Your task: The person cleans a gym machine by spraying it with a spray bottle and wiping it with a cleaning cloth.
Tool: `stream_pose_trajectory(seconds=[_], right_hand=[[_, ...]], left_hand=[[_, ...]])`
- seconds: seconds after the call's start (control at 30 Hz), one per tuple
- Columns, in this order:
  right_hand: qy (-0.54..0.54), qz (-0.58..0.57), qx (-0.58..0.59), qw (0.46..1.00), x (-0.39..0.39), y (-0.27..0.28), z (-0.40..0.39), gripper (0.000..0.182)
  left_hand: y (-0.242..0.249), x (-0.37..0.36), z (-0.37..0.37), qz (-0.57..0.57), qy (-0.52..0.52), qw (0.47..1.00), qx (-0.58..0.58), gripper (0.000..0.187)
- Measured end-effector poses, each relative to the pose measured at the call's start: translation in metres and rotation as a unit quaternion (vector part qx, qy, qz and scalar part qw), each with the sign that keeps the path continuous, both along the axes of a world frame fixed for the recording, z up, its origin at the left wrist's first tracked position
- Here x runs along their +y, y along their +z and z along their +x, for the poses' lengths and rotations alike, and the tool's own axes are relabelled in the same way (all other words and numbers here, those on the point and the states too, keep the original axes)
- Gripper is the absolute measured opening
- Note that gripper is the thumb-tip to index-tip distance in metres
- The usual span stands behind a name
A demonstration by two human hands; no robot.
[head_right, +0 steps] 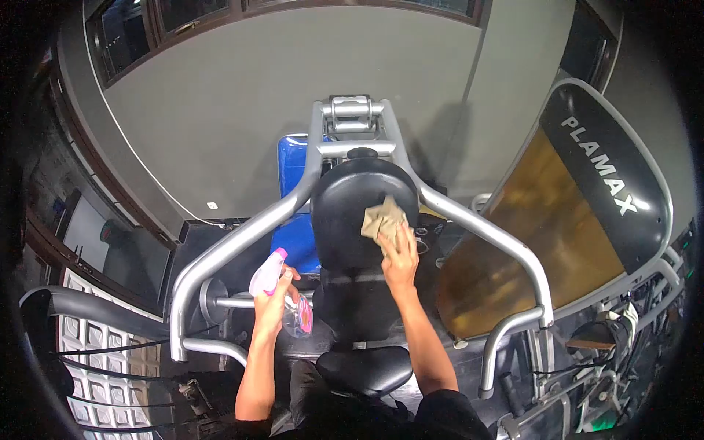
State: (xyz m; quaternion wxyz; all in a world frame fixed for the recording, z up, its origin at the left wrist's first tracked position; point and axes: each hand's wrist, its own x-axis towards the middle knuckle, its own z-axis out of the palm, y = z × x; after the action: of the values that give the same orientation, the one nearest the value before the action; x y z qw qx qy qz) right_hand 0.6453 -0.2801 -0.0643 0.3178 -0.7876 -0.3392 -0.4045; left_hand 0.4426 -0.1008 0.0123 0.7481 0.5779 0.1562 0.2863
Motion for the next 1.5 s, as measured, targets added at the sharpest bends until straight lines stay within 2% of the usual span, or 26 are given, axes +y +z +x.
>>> stream_pose_trajectory(seconds=[0.1, 0.17, 0.23, 0.27, 0.37, 0.4, 0.47, 0.53, 0.57, 0.6, 0.67, 0.73, 0.77, 0.8, 0.87, 0.93, 0.97, 1.0, 1.03, 1.13, 1.2, 1.23, 1.37, 1.43, 1.47, 1.5], right_hand=[[0.003, -0.015, 0.067, 0.998, -0.015, -0.039, -0.024, 0.048], [-0.008, -0.022, 0.101, 0.995, -0.026, -0.053, -0.04, 0.045], [-0.007, 0.05, 0.193, 0.98, -0.034, -0.054, -0.053, 0.036], [-0.008, 0.051, 0.193, 0.98, -0.039, -0.054, -0.051, 0.036], [0.014, 0.189, 0.262, 0.946, -0.055, -0.037, -0.031, 0.028], [-0.003, 0.314, 0.347, 0.884, -0.052, -0.027, -0.024, 0.026], [-0.009, 0.382, 0.309, 0.871, -0.062, -0.022, 0.015, 0.028], [0.0, 0.461, 0.312, 0.831, -0.056, 0.025, 0.029, 0.025], [-0.005, 0.448, 0.264, 0.854, -0.051, 0.046, 0.034, 0.026], [0.031, 0.452, 0.265, 0.851, -0.046, 0.067, 0.038, 0.029], [0.016, 0.378, 0.176, 0.909, -0.034, 0.075, 0.059, 0.031], [0.043, 0.257, 0.249, 0.933, -0.025, 0.075, 0.064, 0.033], [0.06, 0.186, 0.272, 0.942, -0.022, 0.054, 0.075, 0.035], [0.043, 0.126, 0.13, 0.983, -0.021, 0.035, 0.081, 0.035], [0.056, 0.214, 0.264, 0.939, -0.023, 0.039, 0.055, 0.035], [0.021, 0.162, 0.372, 0.914, -0.039, 0.008, 0.052, 0.035], [0.008, 0.149, 0.363, 0.92, -0.047, -0.023, 0.053, 0.035], [-0.026, 0.132, 0.38, 0.915, -0.048, -0.016, 0.031, 0.035], [-0.007, 0.12, 0.411, 0.903, -0.058, -0.056, 0.041, 0.035], [-0.056, 0.176, 0.477, 0.86, -0.046, -0.041, -0.001, 0.037], [-0.091, 0.183, 0.45, 0.869, -0.036, -0.047, -0.014, 0.043], [-0.106, 0.185, 0.388, 0.897, -0.03, -0.06, -0.016, 0.047], [-0.142, 0.157, 0.469, 0.858, -0.029, -0.075, -0.029, 0.049], [-0.153, 0.05, 0.429, 0.889, -0.033, -0.095, -0.031, 0.05], [-0.153, 0.049, 0.43, 0.888, -0.035, -0.101, -0.028, 0.05], [-0.166, -0.006, 0.407, 0.898, -0.036, -0.1, -0.027, 0.05]], left_hand=[[0.003, 0.001, -0.001, 0.01, -0.013, 1.0, 0.02, 0.034], [0.007, -0.002, -0.001, 0.02, -0.009, 0.999, 0.023, 0.017], [0.003, -0.002, 0.001, 0.026, -0.005, 1.0, 0.017, 0.017], [0.002, -0.002, 0.001, 0.03, 0.0, 0.999, 0.012, 0.017], [0.004, -0.003, 0.001, 0.03, 0.003, 1.0, 0.002, 0.017], [0.003, -0.004, 0.001, 0.029, -0.001, 1.0, 0.002, 0.017], [0.002, -0.003, 0.002, 0.028, 0.006, 1.0, 0.002, 0.017], [0.004, -0.003, 0.001, 0.035, 0.008, 0.999, 0.005, 0.017], [0.002, -0.001, 0.002, 0.024, 0.002, 1.0, -0.001, 0.028], [0.001, 0.0, 0.002, 0.013, -0.006, 1.0, -0.007, 0.04], [0.001, 0.0, 0.001, 0.01, -0.005, 1.0, -0.008, 0.039], [0.001, -0.001, 0.002, 0.008, -0.003, 1.0, -0.009, 0.039], [0.001, 0.0, 0.001, 0.003, -0.001, 1.0, -0.005, 0.038], [0.001, 0.0, 0.001, -0.001, 0.0, 1.0, -0.001, 0.038], [-0.002, 0.0, 0.001, -0.004, 0.004, 1.0, -0.004, 0.037], [-0.003, 0.001, 0.001, -0.01, 0.009, 1.0, -0.005, 0.037], [-0.002, 0.001, 0.001, -0.004, 0.005, 1.0, -0.008, 0.036], [-0.001, 0.0, 0.001, 0.002, -0.002, 1.0, -0.01, 0.036], [-0.001, -0.001, 0.002, -0.001, -0.002, 1.0, -0.01, 0.036], [0.0, -0.004, 0.002, 0.003, -0.01, 1.0, -0.006, 0.035], [0.004, -0.004, 0.0, 0.039, -0.011, 0.999, 0.02, 0.017], [0.002, -0.004, 0.0, 0.04, -0.012, 0.999, 0.022, 0.017], [0.0, -0.002, 0.001, 0.041, 0.001, 0.999, 0.024, 0.017], [0.002, -0.003, 0.0, 0.035, 0.002, 0.999, 0.033, 0.017], [0.003, -0.003, 0.0, 0.039, 0.002, 0.999, 0.034, 0.018], [0.004, -0.004, 0.0, 0.041, 0.001, 0.999, 0.035, 0.019]])
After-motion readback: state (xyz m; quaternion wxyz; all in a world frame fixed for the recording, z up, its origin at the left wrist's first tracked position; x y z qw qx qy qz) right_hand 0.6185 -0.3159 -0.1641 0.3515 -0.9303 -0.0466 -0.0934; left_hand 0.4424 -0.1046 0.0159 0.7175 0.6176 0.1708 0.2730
